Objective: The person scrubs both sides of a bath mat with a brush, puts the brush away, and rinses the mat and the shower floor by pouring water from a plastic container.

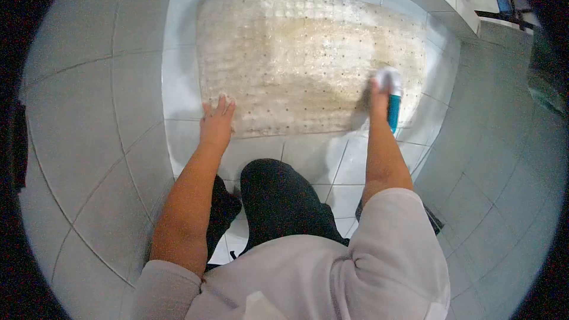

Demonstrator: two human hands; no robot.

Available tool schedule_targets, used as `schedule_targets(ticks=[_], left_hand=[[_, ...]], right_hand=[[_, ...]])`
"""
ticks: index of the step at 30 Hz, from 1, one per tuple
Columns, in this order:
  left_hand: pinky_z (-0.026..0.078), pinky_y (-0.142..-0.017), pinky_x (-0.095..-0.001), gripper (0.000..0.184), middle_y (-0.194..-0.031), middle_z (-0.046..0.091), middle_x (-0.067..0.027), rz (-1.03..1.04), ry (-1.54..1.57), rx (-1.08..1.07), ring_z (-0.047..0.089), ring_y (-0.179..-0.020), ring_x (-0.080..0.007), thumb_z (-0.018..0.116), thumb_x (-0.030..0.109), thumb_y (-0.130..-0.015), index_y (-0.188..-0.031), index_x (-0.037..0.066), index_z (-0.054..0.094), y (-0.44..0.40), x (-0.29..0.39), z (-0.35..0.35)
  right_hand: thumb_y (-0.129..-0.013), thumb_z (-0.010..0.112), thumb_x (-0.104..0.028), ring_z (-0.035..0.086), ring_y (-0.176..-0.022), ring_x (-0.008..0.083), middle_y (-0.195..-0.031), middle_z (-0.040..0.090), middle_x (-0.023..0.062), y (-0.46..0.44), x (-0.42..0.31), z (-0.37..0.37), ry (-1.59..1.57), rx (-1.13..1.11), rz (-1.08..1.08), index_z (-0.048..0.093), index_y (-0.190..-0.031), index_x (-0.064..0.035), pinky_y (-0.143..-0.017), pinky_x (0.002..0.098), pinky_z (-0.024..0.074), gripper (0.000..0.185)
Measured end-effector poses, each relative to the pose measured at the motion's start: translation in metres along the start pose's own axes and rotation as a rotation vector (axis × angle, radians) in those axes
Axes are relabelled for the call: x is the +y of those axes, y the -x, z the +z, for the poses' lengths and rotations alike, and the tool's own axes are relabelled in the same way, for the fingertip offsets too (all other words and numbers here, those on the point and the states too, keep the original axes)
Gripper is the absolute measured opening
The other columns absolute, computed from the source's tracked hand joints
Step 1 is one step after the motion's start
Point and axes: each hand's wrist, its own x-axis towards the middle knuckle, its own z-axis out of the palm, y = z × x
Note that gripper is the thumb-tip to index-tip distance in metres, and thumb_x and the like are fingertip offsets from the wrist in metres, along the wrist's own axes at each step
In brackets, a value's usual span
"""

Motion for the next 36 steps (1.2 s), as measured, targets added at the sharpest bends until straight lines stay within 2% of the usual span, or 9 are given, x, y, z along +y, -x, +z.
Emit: schedule_targets(ticks=[3, 7, 9, 13, 16, 19, 27, 35, 36], left_hand=[[0.03, -0.092, -0.0397, 0.055, -0.128, 0.031, -0.0107, -0.027, 0.296, 0.132, 0.028, -0.117, -0.0345, 0.055, 0.019, -0.073, -0.122, 0.008, 0.034, -0.006, -0.014, -0.005], [0.034, -0.089, -0.0342, 0.055, -0.115, 0.043, -0.0159, -0.478, 0.384, 0.42, 0.039, -0.109, -0.0293, 0.061, 0.02, -0.07, -0.115, -0.001, 0.038, -0.014, -0.01, 0.017], [0.039, -0.083, -0.0315, 0.047, -0.104, 0.051, -0.0162, -0.567, 0.95, 0.321, 0.048, -0.099, -0.0259, 0.061, 0.018, -0.072, -0.109, -0.004, 0.043, -0.022, -0.021, 0.026], [0.041, -0.077, -0.0292, 0.04, -0.1, 0.055, -0.014, -0.404, 1.364, 0.1, 0.053, -0.089, -0.0216, 0.061, 0.017, -0.073, -0.105, -0.004, 0.047, -0.002, -0.003, -0.034], [0.041, -0.075, -0.0265, 0.037, -0.095, 0.057, -0.0117, -0.277, 1.36, 0.222, 0.053, -0.086, -0.0166, 0.06, 0.018, -0.075, -0.104, -0.002, 0.049, 0.028, 0.03, -0.106], [0.041, -0.073, -0.0261, 0.033, -0.092, 0.058, -0.0097, -0.106, 1.324, 0.267, 0.054, -0.083, -0.0156, 0.058, 0.017, -0.076, -0.103, 0.0, 0.051, 0.063, 0.057, -0.166], [0.046, -0.071, -0.0273, 0.032, -0.092, 0.058, -0.0109, 0.251, 1.405, 0.642, 0.056, -0.082, -0.0153, 0.057, 0.015, -0.078, -0.104, -0.002, 0.049, 0.167, 0.113, -0.374], [0.045, -0.071, -0.0261, 0.03, -0.093, 0.058, -0.0084, 0.578, 1.165, 0.569, 0.056, -0.08, -0.015, 0.057, 0.016, -0.077, -0.102, 0.0, 0.051, 0.183, 0.183, -0.411], [0.043, -0.056, -0.0233, 0.024, -0.07, 0.058, -0.003, 0.524, 1.13, 0.636, 0.054, -0.063, -0.01, 0.058, 0.022, -0.077, -0.093, 0.004, 0.056, 0.172, 0.197, -0.4]], right_hand=[[-0.078, 0.053, -0.034, 0.024, -0.122, 0.0292, -0.131, 0.024, 0.0212, -0.02, 0.026, -0.014, -0.409, 0.355, 0.149, 0.019, -0.127, 0.0052, -0.1, 0.032, 0.0183, 0.071], [-0.075, 0.049, -0.05, 0.02, -0.122, 0.034, -0.133, 0.02, 0.0206, 0.02, 0.052, 0.038, 0.185, 0.165, -0.11, 0.019, -0.128, 0.0005, -0.101, 0.0394, 0.014, 0.079], [-0.069, 0.052, -0.054, 0.025, -0.118, 0.0352, -0.133, 0.019, 0.0187, 0.074, -0.01, 0.036, 0.443, 0.135, 0.009, 0.021, -0.13, -0.0075, -0.099, 0.0412, 0.0157, 0.082], [-0.077, 0.054, -0.035, 0.006, -0.126, 0.0285, -0.136, 0.006, 0.0167, 0.073, -0.042, 0.015, 0.247, -0.027, 0.123, 0.018, -0.129, -0.0011, -0.101, 0.0337, 0.011, 0.072], [-0.077, 0.054, -0.035, 0.012, -0.126, 0.028, -0.135, 0.013, 0.0182, 0.062, -0.028, 0.031, 0.054, -0.018, -0.137, 0.018, -0.129, 0.0008, -0.101, 0.0324, 0.0127, 0.072], [-0.074, 0.053, -0.043, 0.019, -0.124, 0.0304, -0.131, 0.024, 0.0216, 0.073, -0.074, 0.026, -0.318, -0.243, 0.149, 0.019, -0.127, 0.0047, -0.101, 0.0315, 0.0144, 0.079], [-0.08, 0.049, -0.037, 0.03, -0.116, 0.0244, -0.127, 0.03, 0.0144, 0.115, -0.278, 0.053, -0.841, -0.521, 0.1, 0.023, -0.126, -0.0005, -0.095, 0.0316, 0.0264, 0.065], [-0.083, 0.044, -0.036, 0.03, -0.117, 0.0275, -0.131, 0.024, 0.0158, 0.149, -0.366, -0.014, -1.566, -1.165, 0.017, 0.013, -0.13, -0.0004, -0.095, 0.0326, 0.0264, 0.067], [-0.083, 0.044, -0.036, 0.031, -0.116, 0.0274, -0.13, 0.025, 0.0158, 0.15, -0.361, -0.019, -1.596, -1.221, 0.03, 0.014, -0.129, -0.0005, -0.095, 0.0327, 0.0269, 0.066]])
